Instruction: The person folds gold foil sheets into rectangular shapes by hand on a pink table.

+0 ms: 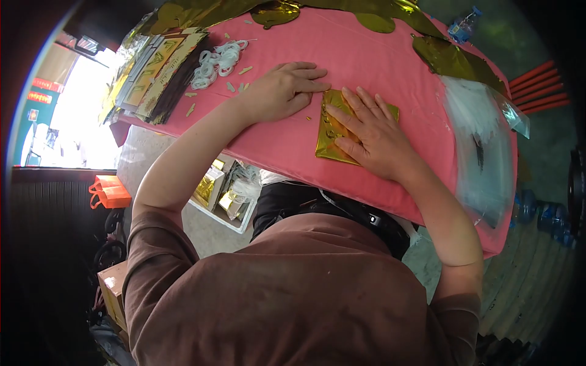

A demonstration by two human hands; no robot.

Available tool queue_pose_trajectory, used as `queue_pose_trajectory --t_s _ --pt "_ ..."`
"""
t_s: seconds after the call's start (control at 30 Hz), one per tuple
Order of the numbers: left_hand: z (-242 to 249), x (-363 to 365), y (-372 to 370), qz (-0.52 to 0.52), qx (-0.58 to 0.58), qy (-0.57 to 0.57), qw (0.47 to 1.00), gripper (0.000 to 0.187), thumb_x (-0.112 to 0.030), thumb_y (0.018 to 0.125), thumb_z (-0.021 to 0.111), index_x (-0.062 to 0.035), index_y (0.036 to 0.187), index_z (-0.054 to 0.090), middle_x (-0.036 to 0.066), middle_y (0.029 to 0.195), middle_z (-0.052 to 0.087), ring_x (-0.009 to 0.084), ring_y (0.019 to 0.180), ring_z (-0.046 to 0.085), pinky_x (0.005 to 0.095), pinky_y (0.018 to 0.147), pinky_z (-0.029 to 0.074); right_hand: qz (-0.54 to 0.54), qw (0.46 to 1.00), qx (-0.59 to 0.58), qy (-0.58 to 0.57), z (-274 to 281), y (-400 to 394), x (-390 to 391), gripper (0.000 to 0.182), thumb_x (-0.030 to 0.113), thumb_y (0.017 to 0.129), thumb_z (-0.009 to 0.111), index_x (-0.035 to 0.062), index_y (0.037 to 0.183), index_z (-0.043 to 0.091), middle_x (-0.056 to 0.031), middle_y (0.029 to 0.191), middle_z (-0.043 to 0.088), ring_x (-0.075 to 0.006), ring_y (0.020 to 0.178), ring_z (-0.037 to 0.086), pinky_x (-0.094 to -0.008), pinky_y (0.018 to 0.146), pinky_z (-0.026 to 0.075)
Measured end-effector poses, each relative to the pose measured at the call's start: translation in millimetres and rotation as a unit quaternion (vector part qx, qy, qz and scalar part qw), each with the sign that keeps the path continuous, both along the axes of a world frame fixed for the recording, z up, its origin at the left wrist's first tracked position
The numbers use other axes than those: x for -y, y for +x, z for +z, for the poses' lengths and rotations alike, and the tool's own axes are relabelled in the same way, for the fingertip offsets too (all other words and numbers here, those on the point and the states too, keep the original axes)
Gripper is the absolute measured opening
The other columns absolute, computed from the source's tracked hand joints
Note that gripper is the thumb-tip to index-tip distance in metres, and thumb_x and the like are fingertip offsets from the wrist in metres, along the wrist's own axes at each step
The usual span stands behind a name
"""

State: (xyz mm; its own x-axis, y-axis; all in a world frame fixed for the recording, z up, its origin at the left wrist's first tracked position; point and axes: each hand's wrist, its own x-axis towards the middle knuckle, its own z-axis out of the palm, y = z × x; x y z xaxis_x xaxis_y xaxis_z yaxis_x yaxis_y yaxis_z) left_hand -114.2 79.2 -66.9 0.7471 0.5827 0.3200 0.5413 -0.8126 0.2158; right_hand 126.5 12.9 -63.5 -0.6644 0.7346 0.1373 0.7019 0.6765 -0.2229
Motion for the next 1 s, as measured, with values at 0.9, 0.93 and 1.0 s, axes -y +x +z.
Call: queue_pose_trajectory --t_s 0.9,0.93,1.0 --pt "33.6 87.9 -3.2 -0.058 -0.069 -0.029 0.996 0.051 -0.025 0.082 0.058 0.0053 0.122 0.048 0.019 0.132 0.044 0.0334 0.127 0.037 0.0444 0.104 0.031 0.102 0.994 -0.020 -0.018 5.1 5.8 36.0 0.055 0.042 0.087 0.047 0.0203 0.137 0.038 -0.0168 0.146 0.022 -0.0356 0.135 0.019 -0.0493 0.110 0.011" --pt "33.3 95.1 -3.9 -0.068 -0.057 -0.006 0.996 0.053 -0.028 0.079 0.062 0.0051 0.119 0.050 0.018 0.128 0.047 0.0329 0.123 0.041 0.0433 0.101 0.035 0.116 0.993 -0.018 -0.025 6.7 5.8 41.0 0.056 0.045 0.087 0.046 0.0203 0.137 0.038 -0.0174 0.146 0.022 -0.0360 0.135 0.019 -0.0495 0.110 0.012" --pt "29.7 101.7 -4.3 -0.077 -0.045 0.015 0.996 0.056 -0.031 0.075 0.065 0.0048 0.116 0.052 0.018 0.124 0.051 0.0323 0.119 0.046 0.0423 0.098 0.038 0.120 0.992 -0.023 -0.032 8.6 4.6 47.8 0.056 0.047 0.087 0.045 0.0207 0.137 0.039 -0.0178 0.146 0.023 -0.0357 0.135 0.020 -0.0496 0.110 0.011"
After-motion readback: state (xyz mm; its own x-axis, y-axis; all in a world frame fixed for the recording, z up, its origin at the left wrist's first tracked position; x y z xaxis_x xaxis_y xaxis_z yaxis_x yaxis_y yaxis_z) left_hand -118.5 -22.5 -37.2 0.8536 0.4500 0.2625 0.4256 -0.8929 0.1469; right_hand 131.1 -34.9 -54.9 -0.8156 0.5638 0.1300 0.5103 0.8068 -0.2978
